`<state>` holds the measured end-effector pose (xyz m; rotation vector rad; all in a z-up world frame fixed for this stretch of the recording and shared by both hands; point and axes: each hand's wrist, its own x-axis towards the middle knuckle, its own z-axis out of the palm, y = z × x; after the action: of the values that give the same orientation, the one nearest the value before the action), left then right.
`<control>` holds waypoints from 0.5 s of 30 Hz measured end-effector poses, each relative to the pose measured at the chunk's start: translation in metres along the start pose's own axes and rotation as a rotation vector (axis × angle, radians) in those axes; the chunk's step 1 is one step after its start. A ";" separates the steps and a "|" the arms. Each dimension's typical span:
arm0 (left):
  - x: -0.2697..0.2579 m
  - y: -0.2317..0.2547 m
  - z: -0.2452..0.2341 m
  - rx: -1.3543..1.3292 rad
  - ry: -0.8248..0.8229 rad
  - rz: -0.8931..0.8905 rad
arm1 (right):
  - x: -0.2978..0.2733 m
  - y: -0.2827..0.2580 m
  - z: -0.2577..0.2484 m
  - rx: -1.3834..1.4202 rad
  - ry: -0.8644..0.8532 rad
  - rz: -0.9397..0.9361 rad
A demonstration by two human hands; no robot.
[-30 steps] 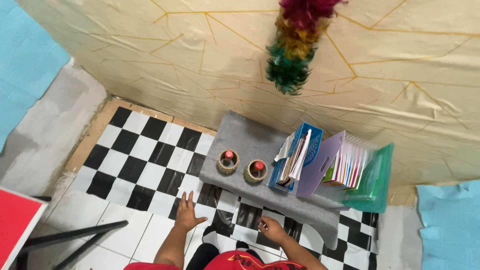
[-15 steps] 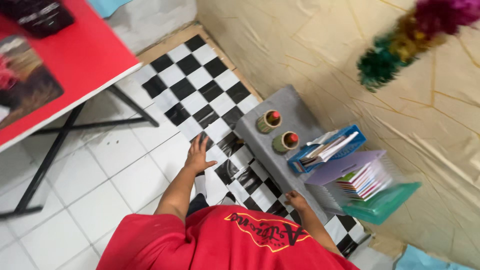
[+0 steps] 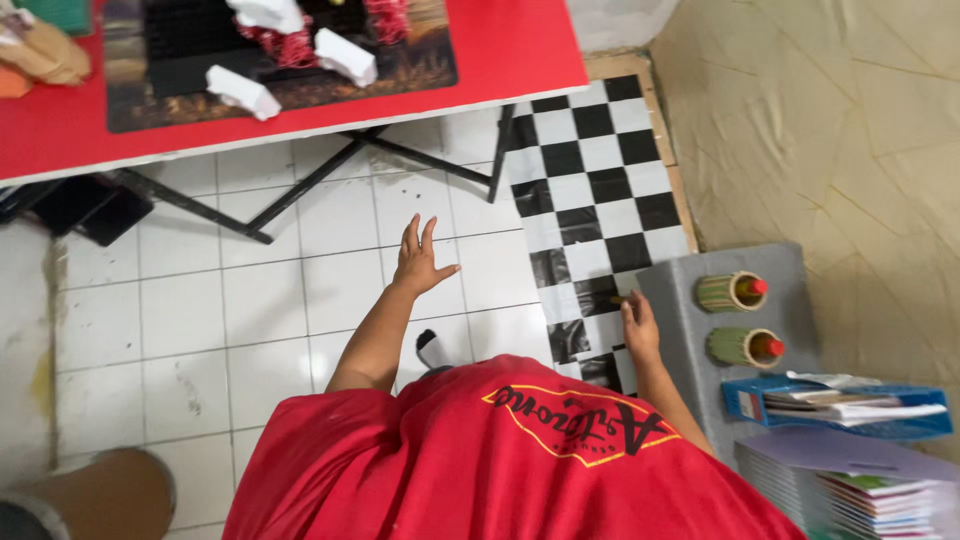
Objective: The person organizes artificial flowers and stationery items on a red desk and a low table. They arrange small potted flowers, move a file organizer, and place bottles into cylindrical holders. The person also uses a feather duster to clean the desk surface.
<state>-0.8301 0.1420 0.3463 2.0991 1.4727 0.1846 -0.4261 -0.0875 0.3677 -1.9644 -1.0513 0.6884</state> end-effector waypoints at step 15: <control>-0.043 -0.138 -0.150 -0.372 0.431 -0.053 | 0.108 -0.261 0.271 0.144 -0.541 -0.328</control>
<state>-1.0229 0.1904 0.4084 1.7815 1.5810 0.8667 -0.6852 0.1995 0.4285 -1.4612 -1.5530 1.1041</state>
